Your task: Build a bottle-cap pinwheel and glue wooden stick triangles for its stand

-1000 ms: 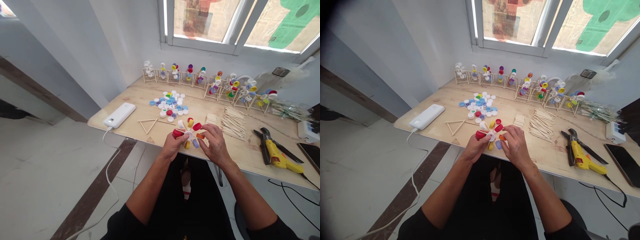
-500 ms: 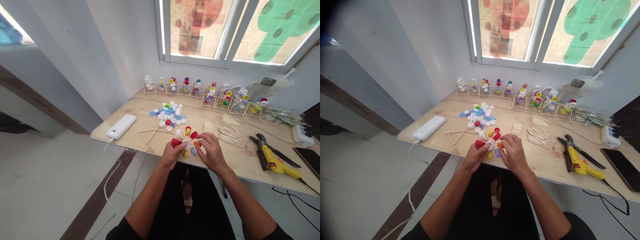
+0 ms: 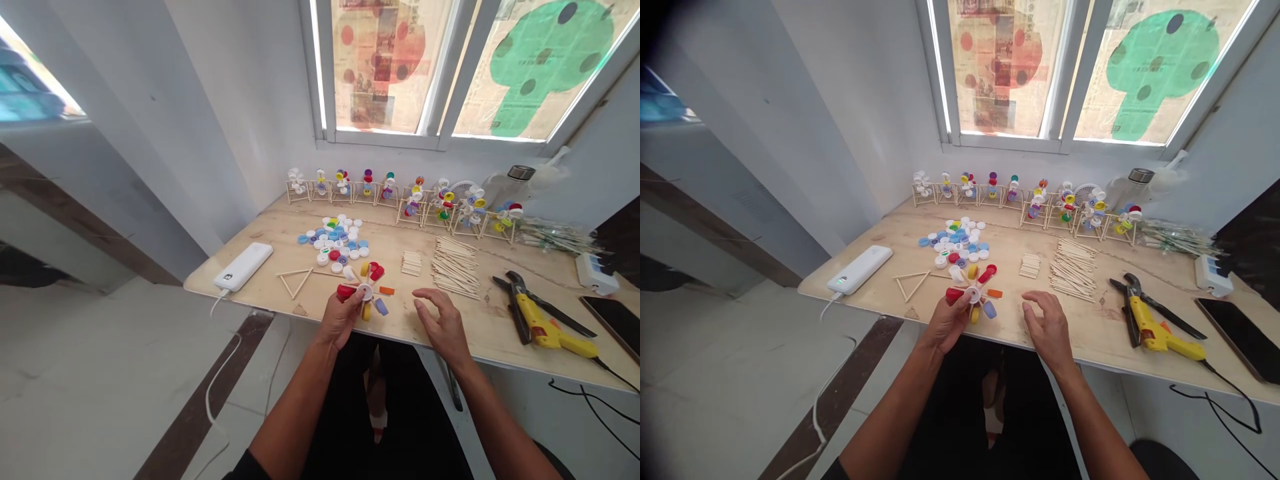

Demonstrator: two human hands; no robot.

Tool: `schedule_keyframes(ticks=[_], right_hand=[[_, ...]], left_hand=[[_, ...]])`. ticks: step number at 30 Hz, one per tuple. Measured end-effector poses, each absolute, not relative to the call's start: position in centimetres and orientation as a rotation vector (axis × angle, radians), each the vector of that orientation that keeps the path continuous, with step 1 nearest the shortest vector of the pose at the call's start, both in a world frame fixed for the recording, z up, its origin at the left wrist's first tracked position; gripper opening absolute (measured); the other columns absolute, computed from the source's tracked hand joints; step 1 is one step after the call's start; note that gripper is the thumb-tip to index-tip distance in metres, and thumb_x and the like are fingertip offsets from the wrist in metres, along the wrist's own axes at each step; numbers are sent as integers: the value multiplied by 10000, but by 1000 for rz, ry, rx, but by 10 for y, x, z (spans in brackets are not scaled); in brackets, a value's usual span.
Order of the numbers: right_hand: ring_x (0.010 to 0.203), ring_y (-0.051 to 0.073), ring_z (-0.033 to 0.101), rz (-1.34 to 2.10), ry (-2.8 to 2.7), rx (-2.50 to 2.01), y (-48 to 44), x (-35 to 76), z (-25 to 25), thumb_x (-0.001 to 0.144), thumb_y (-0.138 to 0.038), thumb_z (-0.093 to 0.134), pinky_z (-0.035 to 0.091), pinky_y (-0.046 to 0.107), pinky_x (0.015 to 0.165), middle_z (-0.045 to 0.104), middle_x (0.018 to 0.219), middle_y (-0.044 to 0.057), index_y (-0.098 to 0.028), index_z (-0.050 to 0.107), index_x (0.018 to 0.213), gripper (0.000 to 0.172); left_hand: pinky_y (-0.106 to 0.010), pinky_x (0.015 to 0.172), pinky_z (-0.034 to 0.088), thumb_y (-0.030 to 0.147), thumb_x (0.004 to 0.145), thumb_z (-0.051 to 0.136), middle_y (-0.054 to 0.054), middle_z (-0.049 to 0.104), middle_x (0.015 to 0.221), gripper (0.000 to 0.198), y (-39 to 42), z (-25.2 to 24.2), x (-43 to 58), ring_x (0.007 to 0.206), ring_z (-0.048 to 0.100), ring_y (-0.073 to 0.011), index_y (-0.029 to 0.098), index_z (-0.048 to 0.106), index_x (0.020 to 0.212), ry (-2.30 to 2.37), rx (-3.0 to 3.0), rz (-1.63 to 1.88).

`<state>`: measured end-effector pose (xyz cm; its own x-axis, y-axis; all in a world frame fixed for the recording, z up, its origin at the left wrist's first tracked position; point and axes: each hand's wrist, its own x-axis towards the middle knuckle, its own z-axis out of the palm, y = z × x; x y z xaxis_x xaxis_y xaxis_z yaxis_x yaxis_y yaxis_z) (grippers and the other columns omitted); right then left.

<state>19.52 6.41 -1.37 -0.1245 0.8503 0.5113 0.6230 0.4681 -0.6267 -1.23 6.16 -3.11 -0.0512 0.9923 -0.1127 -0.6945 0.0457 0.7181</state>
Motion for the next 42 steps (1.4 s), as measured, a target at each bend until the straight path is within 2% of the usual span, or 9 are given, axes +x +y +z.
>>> schedule_keyframes(ticks=[5,7,9,14,20,25,28,34,42], right_hand=[[727,183,630,709,-1691,-1388,57,193,-26,880,-420,436,481,295,732,653,672,21,-180,642,961,326],[683,175,623,780,-1660,-1400,52,189,-26,880,-452,424,483,276,688,635,623,13,-175,652,958,367],[738,180,634,815,-1629,-1384,48,184,-24,886,-468,405,485,274,702,665,687,31,-176,656,962,393],[979,212,613,786,-1555,-1335,44,176,-19,872,-467,432,458,332,877,691,967,66,-194,637,1021,372],[811,212,637,832,-1444,-1315,50,179,-31,886,-459,407,483,356,807,612,592,7,-170,593,1119,414],[889,218,626,678,-1425,-1374,58,201,-37,871,-420,427,459,388,849,701,839,65,-170,560,1159,405],[939,222,616,556,-1391,-1424,63,222,-34,851,-405,445,452,394,864,696,956,95,-157,574,1130,396],[893,223,621,463,-1454,-1500,66,240,-31,813,-412,488,460,408,854,690,988,96,-162,647,989,344],[849,207,632,469,-1742,-1339,75,196,-29,837,-394,482,490,368,780,686,962,85,-181,655,968,304]], left_hand=[[-257,753,459,250,576,825,-45,693,751,283,61,-31,-13,724,630,-142,117,691,787,712,537,1480],[-262,750,461,243,577,824,-47,695,765,300,61,-32,-13,725,633,-145,120,690,815,707,539,1477],[-266,756,460,230,578,823,-48,699,787,319,61,-32,-13,731,637,-146,127,686,848,703,536,1477],[-272,781,450,207,548,839,-36,697,786,361,59,-36,-12,738,638,-141,138,676,863,692,542,1476],[-271,792,442,213,535,847,-33,697,792,359,59,-36,-12,754,638,-139,144,683,846,693,533,1491],[-285,793,451,213,555,834,-37,707,789,334,58,-35,-13,745,653,-154,149,679,844,722,528,1499],[-292,796,458,218,549,837,-33,711,791,357,59,-37,-14,757,664,-163,155,675,860,725,529,1497],[-282,799,462,207,555,833,-31,711,811,359,60,-34,-12,777,664,-157,151,670,870,737,519,1511],[-327,792,472,250,546,839,-46,709,804,385,32,-33,-17,744,659,-179,163,656,873,680,506,1489]])
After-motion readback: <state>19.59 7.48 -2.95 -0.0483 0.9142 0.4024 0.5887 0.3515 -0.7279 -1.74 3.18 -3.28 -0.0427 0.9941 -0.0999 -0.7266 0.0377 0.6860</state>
